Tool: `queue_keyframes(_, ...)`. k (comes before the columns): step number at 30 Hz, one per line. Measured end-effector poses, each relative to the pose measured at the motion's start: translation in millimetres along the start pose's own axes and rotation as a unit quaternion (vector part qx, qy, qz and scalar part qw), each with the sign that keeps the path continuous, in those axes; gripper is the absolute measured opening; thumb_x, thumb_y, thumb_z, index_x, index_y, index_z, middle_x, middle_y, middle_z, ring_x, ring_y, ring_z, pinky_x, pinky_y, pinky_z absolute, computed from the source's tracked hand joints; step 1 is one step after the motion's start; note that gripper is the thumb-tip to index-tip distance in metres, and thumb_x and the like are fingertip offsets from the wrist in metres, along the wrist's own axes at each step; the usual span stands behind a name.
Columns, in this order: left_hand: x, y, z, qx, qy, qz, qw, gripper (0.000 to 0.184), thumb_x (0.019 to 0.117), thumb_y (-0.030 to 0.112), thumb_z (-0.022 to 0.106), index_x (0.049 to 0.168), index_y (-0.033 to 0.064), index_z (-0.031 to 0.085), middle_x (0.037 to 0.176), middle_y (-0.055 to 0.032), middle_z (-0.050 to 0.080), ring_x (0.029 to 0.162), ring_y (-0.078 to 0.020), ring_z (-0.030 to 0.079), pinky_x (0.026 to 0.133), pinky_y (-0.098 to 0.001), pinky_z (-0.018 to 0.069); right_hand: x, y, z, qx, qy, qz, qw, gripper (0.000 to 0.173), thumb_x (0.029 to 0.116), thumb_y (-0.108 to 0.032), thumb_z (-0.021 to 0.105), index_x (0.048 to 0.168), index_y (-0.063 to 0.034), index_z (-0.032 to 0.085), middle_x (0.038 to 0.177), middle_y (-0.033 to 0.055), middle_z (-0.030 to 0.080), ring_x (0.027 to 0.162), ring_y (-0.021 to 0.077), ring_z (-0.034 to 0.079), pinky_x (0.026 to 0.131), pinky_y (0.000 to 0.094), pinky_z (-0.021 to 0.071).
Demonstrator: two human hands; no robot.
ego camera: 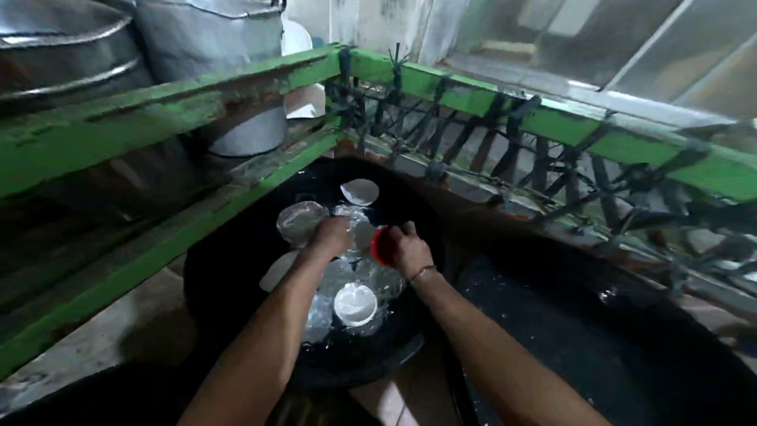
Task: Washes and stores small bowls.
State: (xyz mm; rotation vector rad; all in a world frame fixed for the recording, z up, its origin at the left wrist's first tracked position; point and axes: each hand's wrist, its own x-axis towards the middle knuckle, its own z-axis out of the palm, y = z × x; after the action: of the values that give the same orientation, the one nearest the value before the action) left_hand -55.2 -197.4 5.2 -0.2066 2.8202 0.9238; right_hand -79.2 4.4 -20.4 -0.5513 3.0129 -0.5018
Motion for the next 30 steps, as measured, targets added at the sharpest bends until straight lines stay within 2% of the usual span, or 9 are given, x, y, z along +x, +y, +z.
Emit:
queue_keyframes(5,37.1,17.4,69.7,-0.408,-0.044,-0.073,0.909,0.065,0.1019,0.045,0.063,0.153,0.0076,0.045,0.149,-0.0219,0.052,0.134,-0.0381,0.053,0.108,-0.0593,0.0459,30.5,24.5,32.7,0.208,-0.088,0.216,0.95,0.039,0.1057,-0.019,0.053,0.141,-0.0038,0.056,0.133,0.0281,0.062,0.12,0.0446,0.063,0.101,0.0629,0.05)
queue_keyframes(9,47.6,23.3,107.6,-0.442,0.081,-0.032,0.893,0.054,0.0985,0.041,0.07,0.14,0.0073,0.061,0.14,-0.0172,0.061,0.132,-0.0313,0.057,0.112,-0.0549,0.0446,32.1,18.7,41.6,0.464,-0.136,0.3,0.823,0.069,0.1084,-0.062,0.025,0.136,-0.0075,0.057,0.096,0.0162,0.063,0.07,0.0251,0.057,0.062,0.0431,0.0509)
queue_keyframes(12,56.0,24.7,107.3,-0.441,0.099,-0.045,0.891,0.05,0.1045,0.047,0.057,0.13,0.0055,0.066,0.132,-0.0177,0.065,0.126,-0.0313,0.059,0.109,-0.0549,0.0456,15.5,1.3,27.5,0.47,-0.212,0.228,0.826,0.087,0.0997,-0.077,0.012,0.114,-0.0075,0.062,0.067,0.0052,0.058,0.046,0.0154,0.051,0.042,0.0315,0.045)
queue_keyframes(14,56.6,21.9,106.3,-0.43,0.085,-0.059,0.897,0.05,0.103,0.049,0.058,0.125,0.0055,0.068,0.127,-0.0174,0.067,0.12,-0.0314,0.061,0.104,-0.0556,0.0477,10.9,-0.1,19.5,0.374,-0.21,0.186,0.884,0.08,0.1055,-0.067,0.015,0.117,-0.0076,0.067,0.082,0.006,0.065,0.066,0.0148,0.061,0.061,0.0343,0.0531)
queue_keyframes(15,50.7,23.5,104.5,-0.413,0.069,-0.069,0.906,0.053,0.104,0.051,0.055,0.129,0.0061,0.067,0.128,-0.0187,0.066,0.122,-0.033,0.061,0.105,-0.0571,0.0475,12.7,3.3,19.5,0.367,-0.185,0.187,0.892,0.074,0.1084,-0.061,0.023,0.126,-0.0049,0.068,0.107,0.0133,0.072,0.095,0.022,0.069,0.087,0.0446,0.0569)
queue_keyframes(19,14.8,52.8,97.9,-0.394,0.038,-0.069,0.916,0.059,0.1142,0.042,0.024,0.156,0.0035,0.042,0.152,-0.0268,0.049,0.143,-0.0407,0.045,0.119,-0.0604,0.0325,14.1,-6.0,38.8,0.511,-0.075,0.161,0.841,0.056,0.1137,-0.04,0.025,0.157,-0.0073,0.039,0.156,0.017,0.047,0.142,0.0275,0.047,0.117,0.0506,0.0382)
queue_keyframes(24,21.1,50.3,95.2,-0.459,0.068,-0.145,0.874,0.07,0.1032,0.063,0.047,0.131,0.0012,0.064,0.13,-0.0264,0.063,0.126,-0.0402,0.058,0.106,-0.0613,0.0456,2.3,-14.9,33.8,0.558,-0.042,0.149,0.815,0.068,0.1107,-0.054,0.023,0.131,-0.0028,0.063,0.117,0.0138,0.069,0.108,0.0202,0.066,0.096,0.0431,0.0544)
queue_keyframes(27,8.3,50.5,89.8,-0.474,0.083,-0.143,0.865,0.05,0.1012,0.044,0.062,0.136,0.008,0.061,0.125,-0.0203,0.067,0.115,-0.0344,0.064,0.098,-0.0583,0.0524,-1.0,-20.3,39.5,0.583,-0.009,0.137,0.801,0.067,0.1103,-0.055,0.026,0.126,-0.0023,0.065,0.11,0.0137,0.07,0.1,0.0205,0.067,0.091,0.0444,0.0562)
queue_keyframes(30,-8.4,41.7,75.8,-0.4,0.101,-0.113,0.904,0.035,0.1051,0.029,0.059,0.133,0.0089,0.063,0.118,-0.0192,0.069,0.103,-0.0325,0.067,0.087,-0.0545,0.0555,-18.8,-22.4,23.2,0.494,0.0,0.056,0.868,0.051,0.1117,-0.04,0.038,0.117,0.0008,0.069,0.104,0.0157,0.071,0.096,0.0225,0.068,0.091,0.045,0.0565)
